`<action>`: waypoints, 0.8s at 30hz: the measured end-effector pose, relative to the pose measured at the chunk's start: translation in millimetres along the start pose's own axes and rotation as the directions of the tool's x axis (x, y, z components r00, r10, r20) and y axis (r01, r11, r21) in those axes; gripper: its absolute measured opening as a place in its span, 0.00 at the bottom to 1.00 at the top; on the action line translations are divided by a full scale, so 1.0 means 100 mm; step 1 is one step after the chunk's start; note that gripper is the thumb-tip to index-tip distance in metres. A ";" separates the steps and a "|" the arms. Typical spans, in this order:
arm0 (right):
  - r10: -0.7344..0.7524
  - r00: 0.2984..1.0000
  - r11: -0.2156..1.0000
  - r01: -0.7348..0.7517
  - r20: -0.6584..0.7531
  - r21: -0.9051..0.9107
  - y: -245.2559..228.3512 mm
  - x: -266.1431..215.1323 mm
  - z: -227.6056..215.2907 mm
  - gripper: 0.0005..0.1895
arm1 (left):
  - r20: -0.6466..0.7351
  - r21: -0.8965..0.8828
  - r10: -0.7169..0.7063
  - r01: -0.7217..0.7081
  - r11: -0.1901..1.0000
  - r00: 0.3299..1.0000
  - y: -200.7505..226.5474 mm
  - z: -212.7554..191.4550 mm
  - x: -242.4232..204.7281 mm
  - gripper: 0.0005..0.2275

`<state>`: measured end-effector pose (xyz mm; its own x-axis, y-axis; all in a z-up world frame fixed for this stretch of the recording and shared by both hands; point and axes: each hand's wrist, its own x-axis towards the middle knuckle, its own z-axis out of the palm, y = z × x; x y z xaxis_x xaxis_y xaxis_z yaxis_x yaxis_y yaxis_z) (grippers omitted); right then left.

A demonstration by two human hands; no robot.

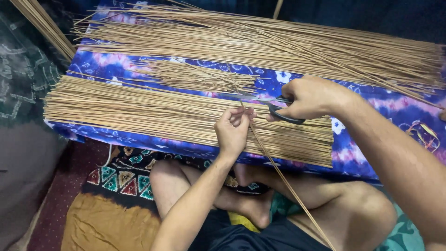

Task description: Sorting and cutting thin bamboo sticks to a uniform length using scissors on a workspace.

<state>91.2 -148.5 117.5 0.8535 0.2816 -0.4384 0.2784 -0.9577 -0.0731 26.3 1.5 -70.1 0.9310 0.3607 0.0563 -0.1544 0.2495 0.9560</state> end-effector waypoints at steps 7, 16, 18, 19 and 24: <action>0.010 0.999 0.999 -0.009 0.041 -0.033 -0.05 0.09 -0.06 0.32 | 0.007 -0.006 -0.018 0.018 1.000 1.000 0.06 -0.01 0.00 0.08; 0.002 0.999 0.988 0.003 0.034 -0.153 -0.03 0.12 -0.08 0.29 | 0.045 0.003 -0.029 0.029 1.000 0.999 0.05 0.00 -0.03 0.08; -0.013 0.998 0.988 0.023 0.064 -0.156 -0.03 0.14 -0.10 0.32 | 0.044 0.013 -0.033 0.033 0.999 0.998 0.04 -0.02 -0.03 0.08; -0.014 0.998 0.988 0.024 0.063 -0.155 -0.05 0.12 -0.12 0.32 | 0.044 0.014 -0.032 0.031 0.999 0.999 0.04 -0.01 -0.04 0.08; -0.030 0.997 0.985 0.042 0.076 -0.167 -0.07 0.12 -0.15 0.30 | 0.041 0.021 -0.023 0.022 1.000 0.999 0.05 -0.02 -0.03 0.08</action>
<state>106.2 -137.4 125.5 0.8089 0.3044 -0.5030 0.3835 -0.9217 0.0589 22.1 3.9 -65.9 0.9470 0.3180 0.0461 -0.1270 0.2386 0.9628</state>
